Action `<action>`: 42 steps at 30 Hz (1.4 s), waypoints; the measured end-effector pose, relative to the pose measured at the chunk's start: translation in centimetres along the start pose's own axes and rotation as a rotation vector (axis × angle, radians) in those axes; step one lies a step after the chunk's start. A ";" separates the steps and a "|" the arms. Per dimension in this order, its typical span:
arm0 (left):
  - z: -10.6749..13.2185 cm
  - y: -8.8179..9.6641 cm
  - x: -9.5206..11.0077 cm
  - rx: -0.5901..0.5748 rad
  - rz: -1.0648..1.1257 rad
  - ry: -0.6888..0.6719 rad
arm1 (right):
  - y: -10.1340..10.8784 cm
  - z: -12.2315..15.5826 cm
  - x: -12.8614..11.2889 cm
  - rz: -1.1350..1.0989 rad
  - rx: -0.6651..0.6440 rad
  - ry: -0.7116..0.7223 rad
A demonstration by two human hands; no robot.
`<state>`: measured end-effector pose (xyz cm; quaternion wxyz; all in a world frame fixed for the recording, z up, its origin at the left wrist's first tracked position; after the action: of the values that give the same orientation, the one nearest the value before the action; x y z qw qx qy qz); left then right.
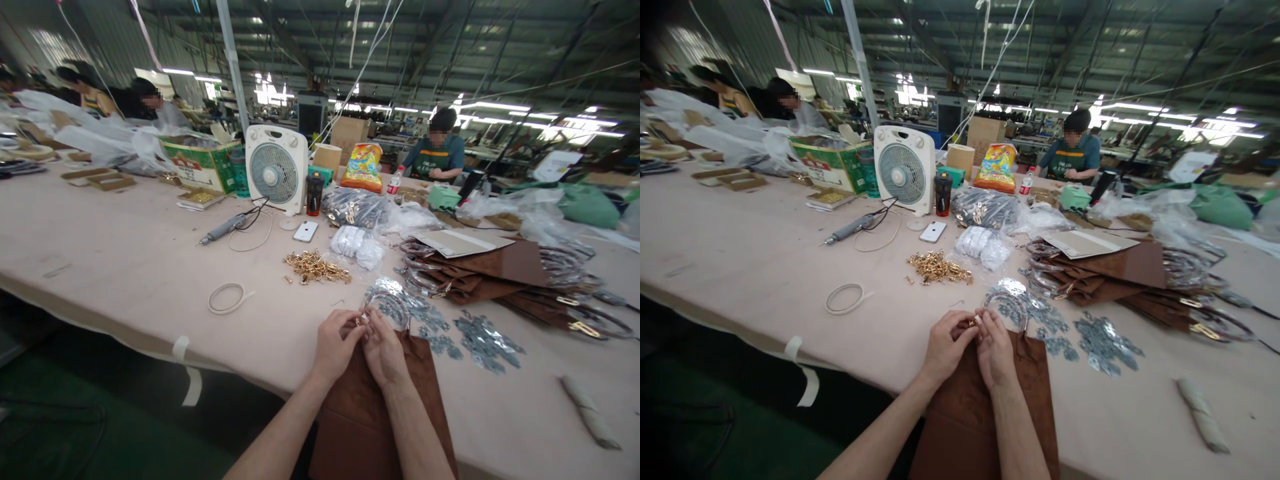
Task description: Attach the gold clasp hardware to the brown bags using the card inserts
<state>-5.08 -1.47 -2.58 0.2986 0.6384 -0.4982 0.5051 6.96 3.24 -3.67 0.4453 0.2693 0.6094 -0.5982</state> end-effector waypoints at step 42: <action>0.2 -0.2 -0.2 -0.021 0.042 0.127 | 2.2 0.4 -2.8 0.757 -0.124 0.369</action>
<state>-4.86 -1.55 -2.80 0.3254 0.5913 -0.4968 0.5456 10.24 3.71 -2.27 0.5324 0.5493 0.5719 -0.2962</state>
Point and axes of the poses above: each hand's wrist, its own z-axis away from the middle knuckle, its own y-axis out of the back of the hand, x = y × z, the point moved 4 cm from there along -z, towards the middle knuckle, and after that the axes turned 6 degrees about z, right-handed, at the moved point
